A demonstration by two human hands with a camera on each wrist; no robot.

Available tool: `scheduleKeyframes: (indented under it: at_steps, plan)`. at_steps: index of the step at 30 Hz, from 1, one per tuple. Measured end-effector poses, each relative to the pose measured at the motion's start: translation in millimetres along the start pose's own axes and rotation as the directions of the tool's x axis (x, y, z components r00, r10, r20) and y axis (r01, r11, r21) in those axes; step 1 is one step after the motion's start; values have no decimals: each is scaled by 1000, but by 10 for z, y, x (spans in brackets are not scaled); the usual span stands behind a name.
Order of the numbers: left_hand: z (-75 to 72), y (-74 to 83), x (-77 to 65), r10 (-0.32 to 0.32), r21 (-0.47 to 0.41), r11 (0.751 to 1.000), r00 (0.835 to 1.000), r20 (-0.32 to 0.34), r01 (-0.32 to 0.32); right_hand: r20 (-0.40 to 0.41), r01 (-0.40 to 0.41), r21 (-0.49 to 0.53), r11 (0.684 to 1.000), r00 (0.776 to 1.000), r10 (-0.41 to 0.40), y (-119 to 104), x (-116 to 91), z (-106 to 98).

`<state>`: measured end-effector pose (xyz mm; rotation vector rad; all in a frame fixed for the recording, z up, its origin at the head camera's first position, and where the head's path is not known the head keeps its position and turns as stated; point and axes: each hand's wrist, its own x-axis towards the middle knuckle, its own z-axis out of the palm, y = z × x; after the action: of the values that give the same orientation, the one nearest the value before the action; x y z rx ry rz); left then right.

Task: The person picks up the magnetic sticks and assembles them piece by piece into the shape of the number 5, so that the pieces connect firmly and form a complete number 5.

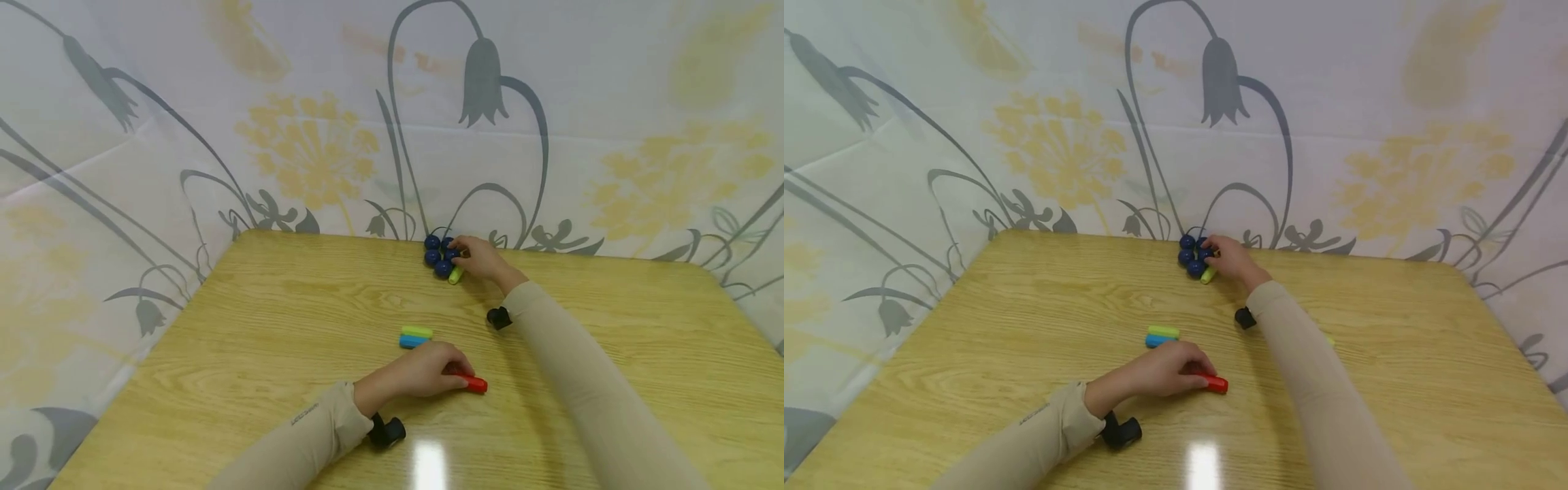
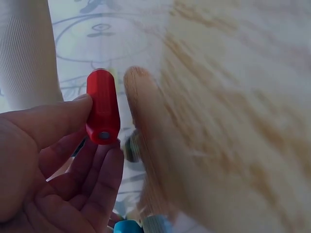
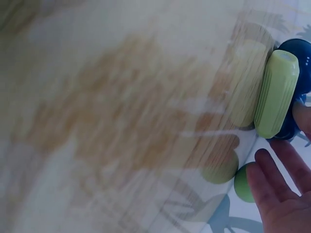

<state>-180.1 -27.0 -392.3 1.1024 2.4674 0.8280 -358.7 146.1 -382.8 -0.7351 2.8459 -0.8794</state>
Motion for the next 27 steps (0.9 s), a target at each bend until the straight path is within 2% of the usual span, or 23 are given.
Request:
scheduleKeyframes:
  at_steps: [13,22,27]
  plan:
    - [-12,34,6,-25,19,1000,1000,6,25,-7,-2,-19,1000,1000,2,24,10,8]
    - [-5,42,3,-46,24,999,999,5,46,-11,3,21,1000,1000,-3,-32,-33,-31]
    - [-3,46,-6,-65,5,998,998,6,65,0,33,50,998,999,-33,-85,-83,-77]
